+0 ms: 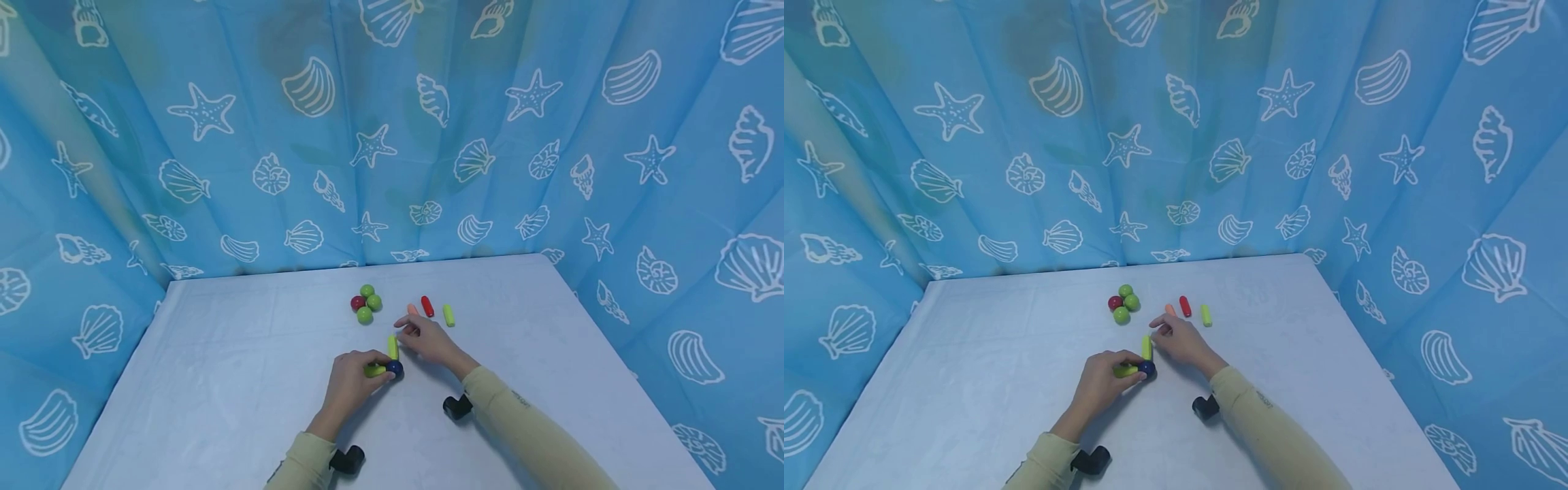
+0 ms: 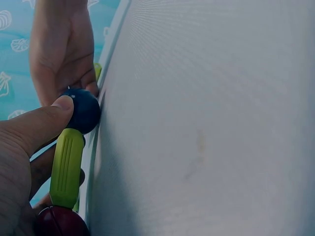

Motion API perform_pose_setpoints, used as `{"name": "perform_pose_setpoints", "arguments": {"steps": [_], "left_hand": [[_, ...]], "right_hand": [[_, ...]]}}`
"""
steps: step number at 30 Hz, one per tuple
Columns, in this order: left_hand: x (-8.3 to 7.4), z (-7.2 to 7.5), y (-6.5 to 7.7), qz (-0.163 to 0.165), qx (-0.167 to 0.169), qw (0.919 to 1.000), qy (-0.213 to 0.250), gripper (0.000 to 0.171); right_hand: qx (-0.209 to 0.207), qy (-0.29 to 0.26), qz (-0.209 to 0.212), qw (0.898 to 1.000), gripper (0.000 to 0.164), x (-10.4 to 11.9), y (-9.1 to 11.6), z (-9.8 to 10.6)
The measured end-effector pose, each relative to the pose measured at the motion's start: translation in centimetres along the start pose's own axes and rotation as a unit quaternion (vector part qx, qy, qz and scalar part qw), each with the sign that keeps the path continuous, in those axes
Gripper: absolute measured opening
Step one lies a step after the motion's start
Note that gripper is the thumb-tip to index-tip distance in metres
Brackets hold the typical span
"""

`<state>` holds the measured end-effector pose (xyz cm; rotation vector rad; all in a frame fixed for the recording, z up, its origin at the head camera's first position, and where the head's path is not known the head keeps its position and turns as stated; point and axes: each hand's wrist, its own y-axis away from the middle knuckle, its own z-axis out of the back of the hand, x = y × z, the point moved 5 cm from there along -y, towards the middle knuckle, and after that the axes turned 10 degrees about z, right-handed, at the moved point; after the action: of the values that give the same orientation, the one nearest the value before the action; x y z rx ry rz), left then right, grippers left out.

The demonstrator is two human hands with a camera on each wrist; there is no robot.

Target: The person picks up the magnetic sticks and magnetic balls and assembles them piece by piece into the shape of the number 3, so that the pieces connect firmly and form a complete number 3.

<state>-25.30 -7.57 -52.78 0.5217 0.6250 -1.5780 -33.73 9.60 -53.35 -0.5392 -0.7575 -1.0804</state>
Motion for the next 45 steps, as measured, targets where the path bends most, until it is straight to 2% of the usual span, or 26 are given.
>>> {"name": "perform_pose_setpoints", "arguments": {"steps": [8, 14, 18, 27, 34, 45], "left_hand": [[0.2, 0.0, -0.1, -0.002, 0.0, 1.0, 0.003, 0.023], [0.3, -0.1, -0.1, -0.007, -0.006, 0.9999, -0.006, 0.023], [0.3, -0.1, -0.2, 0.004, -0.002, 0.9999, -0.009, 0.023], [0.3, 0.0, -0.2, 0.007, 0.007, 0.9999, -0.007, 0.024], [0.3, -0.2, -0.4, 0.01, 0.009, 0.9999, -0.003, 0.024], [0.5, -0.2, -0.4, 0.004, 0.009, 0.9999, -0.006, 0.024]], "right_hand": [[-0.003, 0.028, 0.004, 1.0, 0.025, -0.3, -1.7, -0.1], [-0.005, 0.026, -0.005, 1.0, 0.029, 0.4, -2.7, -0.1], [-0.004, 0.035, -0.006, 0.999, 0.033, 0.9, -3.5, -0.2], [-0.01, 0.062, 0.02, 0.998, 0.045, 1.3, -5.4, -0.3], [-0.02, 0.071, 0.035, 0.997, 0.047, 1.5, -6.7, -0.3], [0.0, 0.111, 0.031, 0.993, 0.05, 1.9, -8.0, -1.0]]}}
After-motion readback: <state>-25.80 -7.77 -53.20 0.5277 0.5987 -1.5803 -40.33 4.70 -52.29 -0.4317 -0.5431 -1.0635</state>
